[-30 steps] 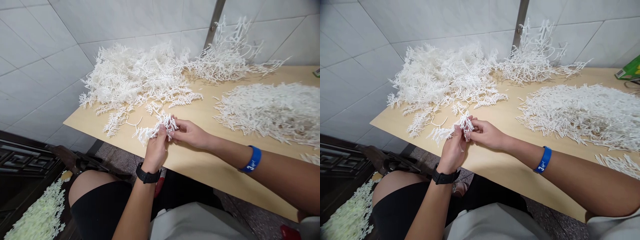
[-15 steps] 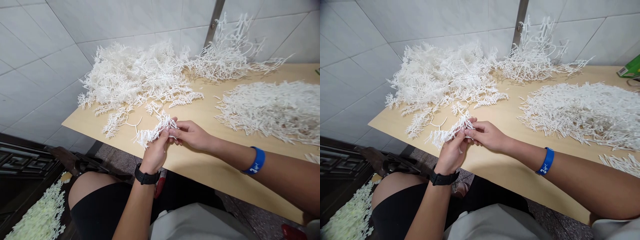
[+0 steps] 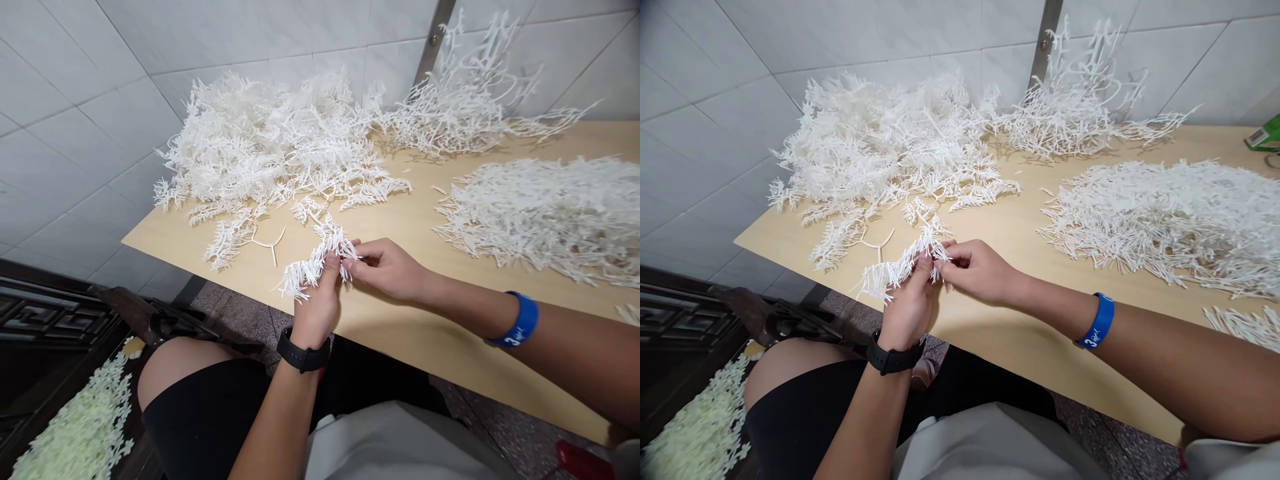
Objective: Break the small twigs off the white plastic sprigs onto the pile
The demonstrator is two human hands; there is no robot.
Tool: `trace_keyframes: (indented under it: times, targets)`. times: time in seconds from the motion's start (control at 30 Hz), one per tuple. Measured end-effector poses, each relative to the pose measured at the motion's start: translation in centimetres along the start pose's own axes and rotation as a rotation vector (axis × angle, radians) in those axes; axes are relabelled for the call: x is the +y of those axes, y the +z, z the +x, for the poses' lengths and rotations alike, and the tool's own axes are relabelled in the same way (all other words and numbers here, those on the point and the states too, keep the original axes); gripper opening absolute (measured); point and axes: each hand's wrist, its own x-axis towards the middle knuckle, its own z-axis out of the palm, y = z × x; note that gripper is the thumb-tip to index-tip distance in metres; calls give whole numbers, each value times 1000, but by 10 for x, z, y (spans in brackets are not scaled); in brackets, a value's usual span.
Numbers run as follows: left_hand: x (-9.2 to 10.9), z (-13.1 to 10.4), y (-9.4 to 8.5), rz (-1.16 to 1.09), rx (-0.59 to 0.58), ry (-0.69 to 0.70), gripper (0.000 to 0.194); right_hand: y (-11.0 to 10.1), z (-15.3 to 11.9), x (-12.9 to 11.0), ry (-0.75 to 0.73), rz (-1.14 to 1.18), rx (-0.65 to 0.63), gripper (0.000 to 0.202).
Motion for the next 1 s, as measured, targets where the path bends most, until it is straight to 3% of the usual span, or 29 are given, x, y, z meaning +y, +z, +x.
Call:
trace_keyframes:
  times: [0.27,0.43,0.6,0.7,0.87,1.0]
  targets:
    - [7,-1,2,-150,30,-46,34,3,-2,2,19,62,16,32]
    - [5,0,4,-166,135,-42,28,2,-4,-1,16,-1,159,34]
    - [5,0,7,-115,153,54,20,1,-5,-3,-3,-101,230,34]
    - [6,0,7,-103,151,-2,17,1,-5,-4,-19,-106,250,33]
    - [7,2,7,-110,183,-22,25,-1,-3,-4,-49,-62,354,30]
    - [9,2,9,-130,171,-28,28,-2,-3,0,-31,6,358,32]
